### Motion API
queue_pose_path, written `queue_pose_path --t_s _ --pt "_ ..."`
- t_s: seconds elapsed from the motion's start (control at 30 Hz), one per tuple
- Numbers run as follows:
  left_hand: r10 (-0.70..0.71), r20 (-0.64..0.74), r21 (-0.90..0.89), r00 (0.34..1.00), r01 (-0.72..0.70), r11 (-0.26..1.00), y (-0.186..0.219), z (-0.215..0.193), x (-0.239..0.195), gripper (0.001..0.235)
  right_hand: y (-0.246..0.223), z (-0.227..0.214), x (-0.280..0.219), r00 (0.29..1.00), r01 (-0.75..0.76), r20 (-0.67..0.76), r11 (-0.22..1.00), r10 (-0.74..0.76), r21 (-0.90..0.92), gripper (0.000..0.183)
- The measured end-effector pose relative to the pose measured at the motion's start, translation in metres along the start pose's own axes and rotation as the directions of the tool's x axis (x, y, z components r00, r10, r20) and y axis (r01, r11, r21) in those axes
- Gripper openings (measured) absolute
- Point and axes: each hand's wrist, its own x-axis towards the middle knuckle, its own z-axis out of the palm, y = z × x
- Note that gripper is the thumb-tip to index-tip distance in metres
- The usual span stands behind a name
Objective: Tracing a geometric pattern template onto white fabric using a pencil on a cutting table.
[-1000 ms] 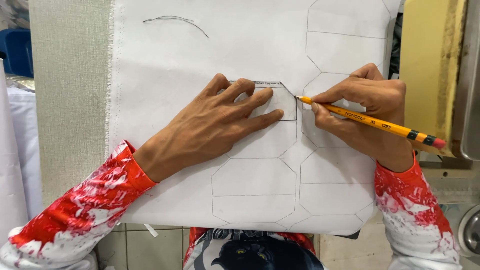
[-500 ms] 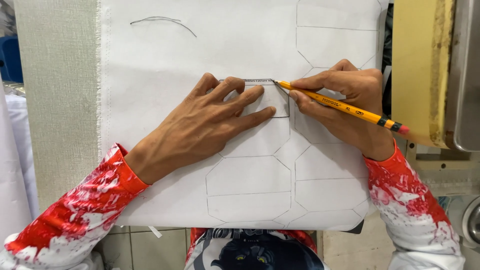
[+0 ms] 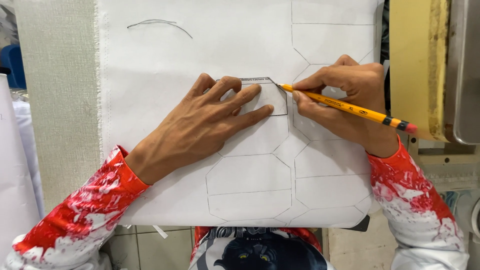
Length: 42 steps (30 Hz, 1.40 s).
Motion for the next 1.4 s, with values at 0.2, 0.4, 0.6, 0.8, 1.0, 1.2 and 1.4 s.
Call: queue_pose_path --t_s 0.2,0.4,0.6,0.8,1.0,1.2,1.4 --pt "-0.006 -0.018 -0.002 1.0 0.006 1.0 0.0 0.002 -0.001 0.07 -0.006 -0.005 -0.004 1.0 -0.004 0.018 0.999 0.005 -0.054 0.007" --pt "-0.006 -0.053 -0.02 0.999 0.005 1.0 0.0 0.004 0.0 0.063 -0.011 -0.005 -0.007 1.0 0.003 0.016 0.998 -0.002 -0.055 0.005" --pt "-0.012 -0.072 -0.017 0.997 0.011 1.0 0.0 0.007 -0.001 0.045 -0.008 -0.004 -0.01 0.999 0.028 0.022 0.996 -0.026 -0.081 0.005" --pt "-0.011 -0.074 -0.023 0.997 0.009 1.0 -0.001 0.009 0.0 0.04 -0.009 -0.004 -0.01 0.999 0.033 0.033 0.995 -0.03 -0.096 0.005" --pt "0.0 -0.096 -0.042 0.995 -0.004 0.999 -0.001 0.011 0.0 0.035 -0.016 -0.006 -0.007 0.997 0.025 0.074 0.999 -0.021 -0.045 0.007" --pt "-0.003 -0.096 -0.046 0.995 -0.001 0.999 -0.002 0.015 0.0 0.036 -0.025 -0.009 -0.004 0.989 0.012 0.151 1.0 -0.011 -0.007 0.008" --pt "0.005 -0.145 -0.048 0.989 -0.012 0.999 -0.002 0.016 0.0 0.032 -0.017 -0.007 -0.009 0.996 -0.011 0.087 0.997 0.018 -0.077 0.01"
